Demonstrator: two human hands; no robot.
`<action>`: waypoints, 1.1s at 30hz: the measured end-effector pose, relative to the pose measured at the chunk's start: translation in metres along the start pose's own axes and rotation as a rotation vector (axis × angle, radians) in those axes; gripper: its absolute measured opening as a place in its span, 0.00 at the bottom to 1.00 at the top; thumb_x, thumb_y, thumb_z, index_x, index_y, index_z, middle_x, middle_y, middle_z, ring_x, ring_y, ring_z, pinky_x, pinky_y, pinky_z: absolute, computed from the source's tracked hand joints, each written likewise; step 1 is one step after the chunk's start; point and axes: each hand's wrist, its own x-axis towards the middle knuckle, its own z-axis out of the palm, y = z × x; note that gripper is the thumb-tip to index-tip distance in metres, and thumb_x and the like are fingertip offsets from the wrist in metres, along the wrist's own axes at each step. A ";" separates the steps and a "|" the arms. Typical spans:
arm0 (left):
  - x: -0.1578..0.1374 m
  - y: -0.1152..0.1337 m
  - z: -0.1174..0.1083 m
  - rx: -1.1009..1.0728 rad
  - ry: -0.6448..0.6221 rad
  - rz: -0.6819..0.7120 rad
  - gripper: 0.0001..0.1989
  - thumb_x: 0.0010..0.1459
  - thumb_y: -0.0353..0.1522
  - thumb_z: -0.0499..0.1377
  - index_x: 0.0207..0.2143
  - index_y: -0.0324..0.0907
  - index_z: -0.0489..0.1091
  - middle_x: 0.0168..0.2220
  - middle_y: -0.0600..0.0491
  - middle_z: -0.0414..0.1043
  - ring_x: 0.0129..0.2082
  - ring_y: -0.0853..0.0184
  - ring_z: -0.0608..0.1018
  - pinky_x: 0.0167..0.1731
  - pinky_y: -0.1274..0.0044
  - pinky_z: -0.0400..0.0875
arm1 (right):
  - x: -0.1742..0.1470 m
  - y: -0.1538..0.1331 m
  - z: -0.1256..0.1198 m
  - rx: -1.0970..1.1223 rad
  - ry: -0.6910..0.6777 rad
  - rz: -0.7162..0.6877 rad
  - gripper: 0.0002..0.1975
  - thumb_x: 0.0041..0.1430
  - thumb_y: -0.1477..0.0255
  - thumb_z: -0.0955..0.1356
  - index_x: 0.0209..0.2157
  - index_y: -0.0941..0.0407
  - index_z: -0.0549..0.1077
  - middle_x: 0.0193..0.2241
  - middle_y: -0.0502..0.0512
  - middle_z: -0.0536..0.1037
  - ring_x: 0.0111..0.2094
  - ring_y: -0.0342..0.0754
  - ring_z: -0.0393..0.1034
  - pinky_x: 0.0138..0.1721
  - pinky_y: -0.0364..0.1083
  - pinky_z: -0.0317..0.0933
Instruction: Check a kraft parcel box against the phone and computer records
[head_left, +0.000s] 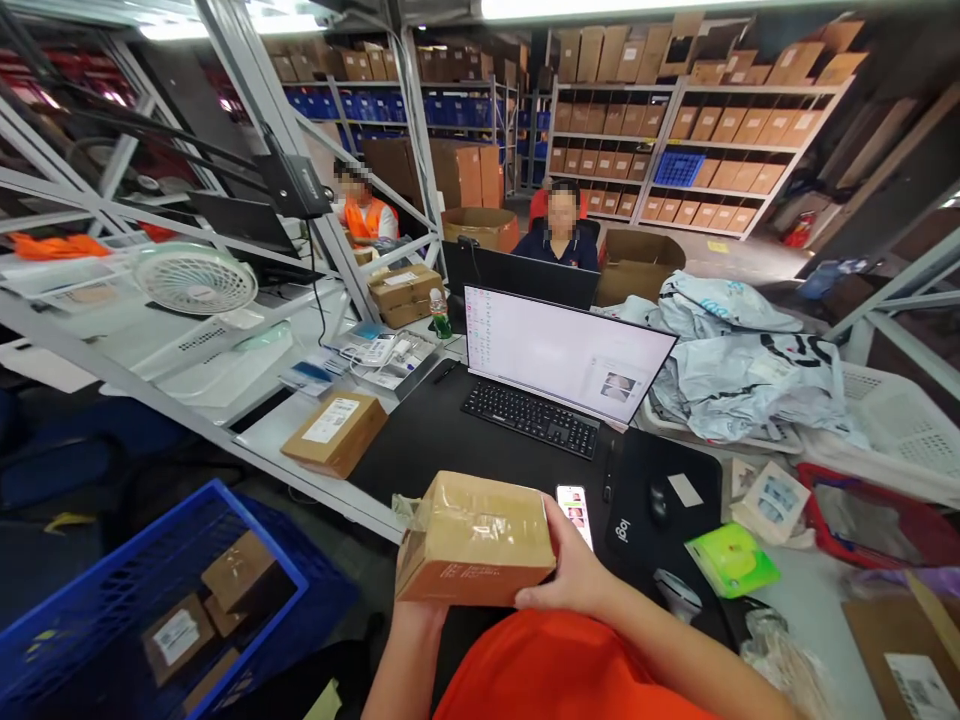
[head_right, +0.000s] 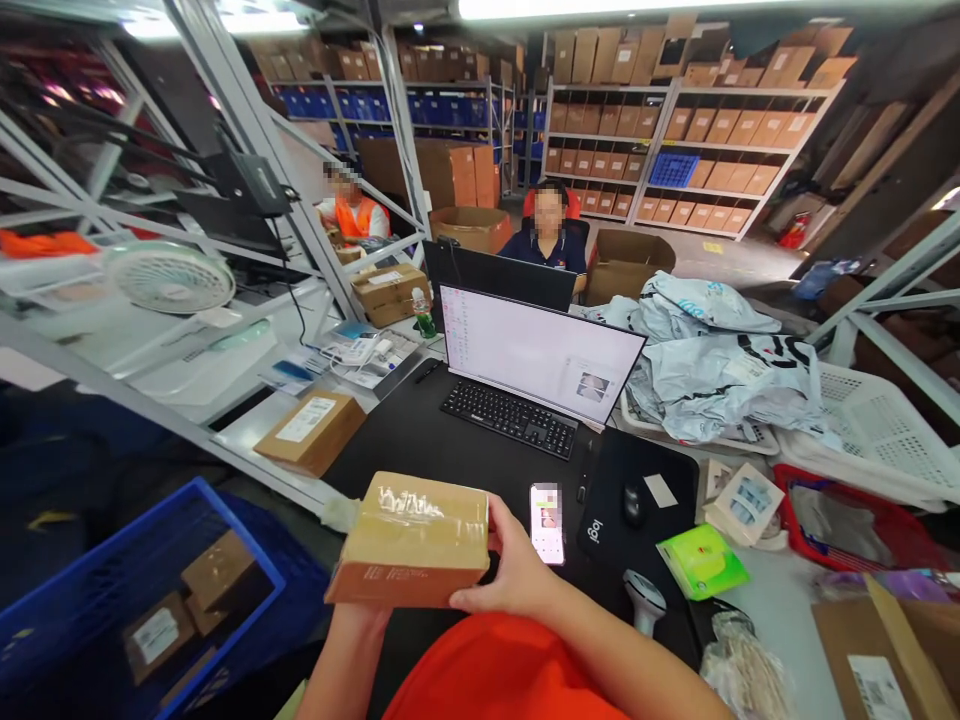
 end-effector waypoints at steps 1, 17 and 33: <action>0.002 0.002 0.000 0.004 -0.028 -0.007 0.29 0.43 0.57 0.67 0.36 0.45 0.73 0.36 0.47 0.79 0.47 0.50 0.81 0.45 0.61 0.79 | 0.001 0.001 -0.001 0.004 0.029 -0.012 0.48 0.43 0.61 0.81 0.64 0.48 0.60 0.61 0.63 0.70 0.63 0.61 0.66 0.64 0.59 0.59; 0.010 0.033 0.009 0.569 -0.405 0.394 0.20 0.57 0.51 0.61 0.38 0.46 0.79 0.53 0.46 0.76 0.56 0.54 0.75 0.53 0.68 0.73 | -0.036 0.031 -0.039 -0.261 0.578 -0.151 0.49 0.38 0.67 0.84 0.59 0.50 0.61 0.64 0.69 0.66 0.66 0.61 0.62 0.67 0.61 0.53; 0.035 0.072 0.030 0.473 -0.660 0.064 0.21 0.45 0.51 0.70 0.26 0.42 0.78 0.55 0.41 0.73 0.53 0.51 0.75 0.52 0.66 0.73 | -0.049 0.013 -0.024 -0.752 0.488 -0.497 0.44 0.51 0.77 0.78 0.64 0.43 0.58 0.64 0.63 0.69 0.69 0.65 0.57 0.65 0.69 0.57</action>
